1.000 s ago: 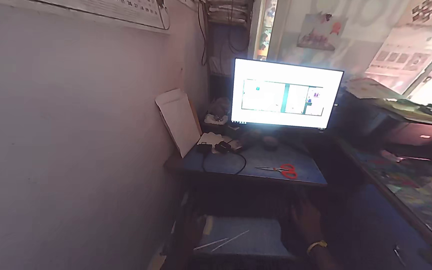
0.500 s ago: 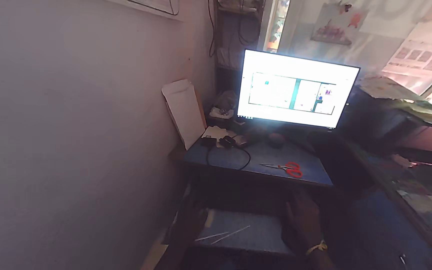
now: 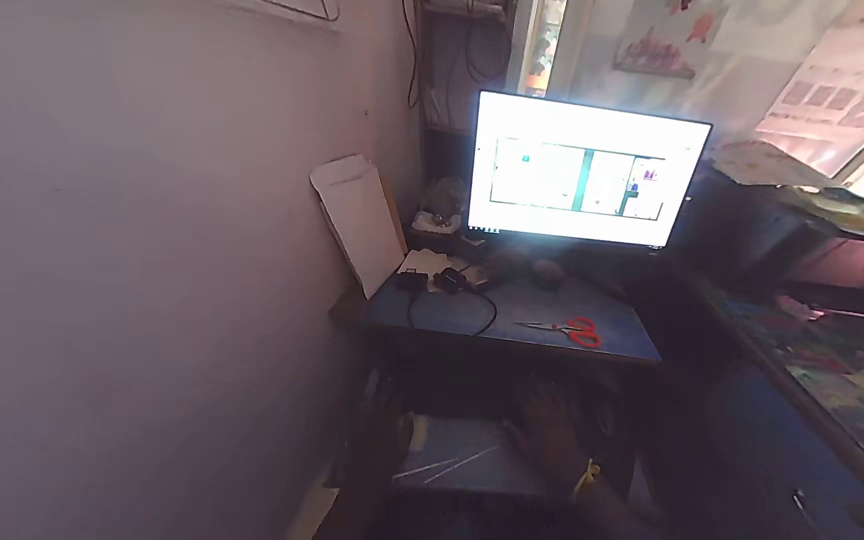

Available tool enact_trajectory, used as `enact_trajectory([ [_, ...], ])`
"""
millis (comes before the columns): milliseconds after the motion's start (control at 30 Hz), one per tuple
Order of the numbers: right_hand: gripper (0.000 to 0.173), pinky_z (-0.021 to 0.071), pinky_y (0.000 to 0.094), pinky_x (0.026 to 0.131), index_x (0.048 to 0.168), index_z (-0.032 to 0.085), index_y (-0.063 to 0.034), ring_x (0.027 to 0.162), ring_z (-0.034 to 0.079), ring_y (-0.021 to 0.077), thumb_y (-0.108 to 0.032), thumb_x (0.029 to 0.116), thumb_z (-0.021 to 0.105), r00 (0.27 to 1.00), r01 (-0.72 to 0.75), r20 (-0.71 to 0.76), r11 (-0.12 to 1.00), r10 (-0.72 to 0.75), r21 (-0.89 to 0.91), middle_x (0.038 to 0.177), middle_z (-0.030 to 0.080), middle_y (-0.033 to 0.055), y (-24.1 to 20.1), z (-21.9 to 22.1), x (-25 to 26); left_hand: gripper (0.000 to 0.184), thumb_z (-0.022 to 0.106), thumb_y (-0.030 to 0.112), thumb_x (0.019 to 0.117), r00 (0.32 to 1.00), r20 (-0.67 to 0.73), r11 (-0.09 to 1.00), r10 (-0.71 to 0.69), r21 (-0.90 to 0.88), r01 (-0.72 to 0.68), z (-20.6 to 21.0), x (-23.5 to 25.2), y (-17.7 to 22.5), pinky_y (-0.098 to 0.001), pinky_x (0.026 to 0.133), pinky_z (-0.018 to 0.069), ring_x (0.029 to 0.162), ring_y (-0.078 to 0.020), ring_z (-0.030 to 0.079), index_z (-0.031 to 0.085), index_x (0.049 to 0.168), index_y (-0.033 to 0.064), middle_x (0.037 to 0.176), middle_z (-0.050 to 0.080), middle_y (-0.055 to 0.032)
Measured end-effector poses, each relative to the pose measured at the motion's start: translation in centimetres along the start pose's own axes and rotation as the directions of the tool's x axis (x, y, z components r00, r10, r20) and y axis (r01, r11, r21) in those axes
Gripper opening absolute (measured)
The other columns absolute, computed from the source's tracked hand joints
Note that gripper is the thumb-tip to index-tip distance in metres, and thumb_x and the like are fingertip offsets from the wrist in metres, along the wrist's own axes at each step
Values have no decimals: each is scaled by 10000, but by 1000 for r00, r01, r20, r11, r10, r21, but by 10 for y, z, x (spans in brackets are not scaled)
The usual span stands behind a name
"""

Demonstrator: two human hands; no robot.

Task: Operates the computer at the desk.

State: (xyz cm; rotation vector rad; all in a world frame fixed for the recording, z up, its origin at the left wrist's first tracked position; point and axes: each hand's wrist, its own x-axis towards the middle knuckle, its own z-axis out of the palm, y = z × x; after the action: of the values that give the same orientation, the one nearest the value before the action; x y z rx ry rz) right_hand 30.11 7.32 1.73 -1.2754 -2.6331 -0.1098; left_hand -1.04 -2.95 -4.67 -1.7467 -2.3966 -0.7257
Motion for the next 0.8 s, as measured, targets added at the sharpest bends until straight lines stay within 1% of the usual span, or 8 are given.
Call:
enact_trajectory([
  [67, 735, 188, 661, 1231, 1571, 433, -211, 1550, 281, 309, -674, 1006, 352, 1000, 2, -11, 1000, -2, -9, 1647, 385, 6, -2, 7, 2, 495, 497, 419, 998, 1000, 6, 1000, 2, -8, -2, -3, -2, -1, -564, 1138, 410, 1430, -376, 465, 666, 1336, 100, 1582, 456, -144],
  [167, 715, 150, 673, 1233, 1597, 382, -278, 1563, 249, 289, -679, 1006, 341, 999, 26, 24, 1000, -26, 15, 1666, 345, -27, -3, 14, 9, 503, 506, 405, 1010, 1000, -16, 999, -17, -46, 16, -9, -4, 2, -575, 1124, 418, 1412, -389, 485, 644, 1361, 71, 1586, 443, -169],
  [300, 679, 153, 668, 1233, 1587, 398, -256, 1561, 244, 317, -618, 1012, 390, 993, 15, 112, 998, -21, 54, 1654, 370, 17, -6, 5, 11, 581, 522, 344, 998, 992, 9, 992, -127, 4, 127, -17, 0, 14, -507, 1196, 363, 1503, -319, 373, 496, 1496, 45, 1646, 341, -163],
  [400, 685, 137, 653, 1246, 1561, 443, -194, 1557, 254, 331, -613, 1023, 378, 994, 2, 111, 998, -9, 66, 1651, 370, 63, -6, 9, 1, 563, 512, 362, 1001, 996, -24, 996, -81, 41, 82, -14, -3, 12, -549, 1185, 361, 1478, -372, 403, 542, 1457, 34, 1595, 409, -211],
  [500, 701, 142, 657, 1240, 1569, 417, -142, 1556, 256, 321, -573, 1016, 404, 980, -32, 198, 997, 17, 69, 1657, 357, 70, -7, 3, 5, 575, 474, 385, 1012, 998, -2, 998, -55, 38, 55, -7, 0, 6, -542, 1199, 343, 1499, -369, 367, 527, 1471, 43, 1623, 363, -206],
  [600, 672, 171, 647, 1232, 1515, 486, -123, 1539, 301, 317, -571, 1026, 373, 988, 5, 157, 999, -12, 46, 1638, 392, 74, -5, 9, 6, 562, 481, 391, 1012, 996, 46, 997, -74, 35, 73, -9, 1, 5, -559, 1162, 383, 1450, -387, 434, 549, 1454, 51, 1592, 417, -199],
  [700, 603, 222, 650, 1205, 1435, 568, -146, 1514, 346, 324, -550, 1016, 415, 994, 18, 110, 998, -24, 56, 1592, 460, 70, -5, 12, 6, 578, 444, 426, 1020, 998, 43, 999, -55, 0, 55, -6, -1, 0, -554, 1169, 378, 1450, -384, 435, 562, 1444, 53, 1582, 430, -203],
  [800, 522, 287, 645, 1175, 1266, 671, -125, 1463, 424, 348, -517, 1008, 442, 999, -13, 41, 998, 11, 55, 1488, 566, 114, -7, 8, 5, 582, 450, 444, 1017, 996, 63, 997, -71, -1, 71, -6, 0, 0, -562, 1165, 376, 1443, -400, 437, 566, 1437, 60, 1569, 439, -217],
])
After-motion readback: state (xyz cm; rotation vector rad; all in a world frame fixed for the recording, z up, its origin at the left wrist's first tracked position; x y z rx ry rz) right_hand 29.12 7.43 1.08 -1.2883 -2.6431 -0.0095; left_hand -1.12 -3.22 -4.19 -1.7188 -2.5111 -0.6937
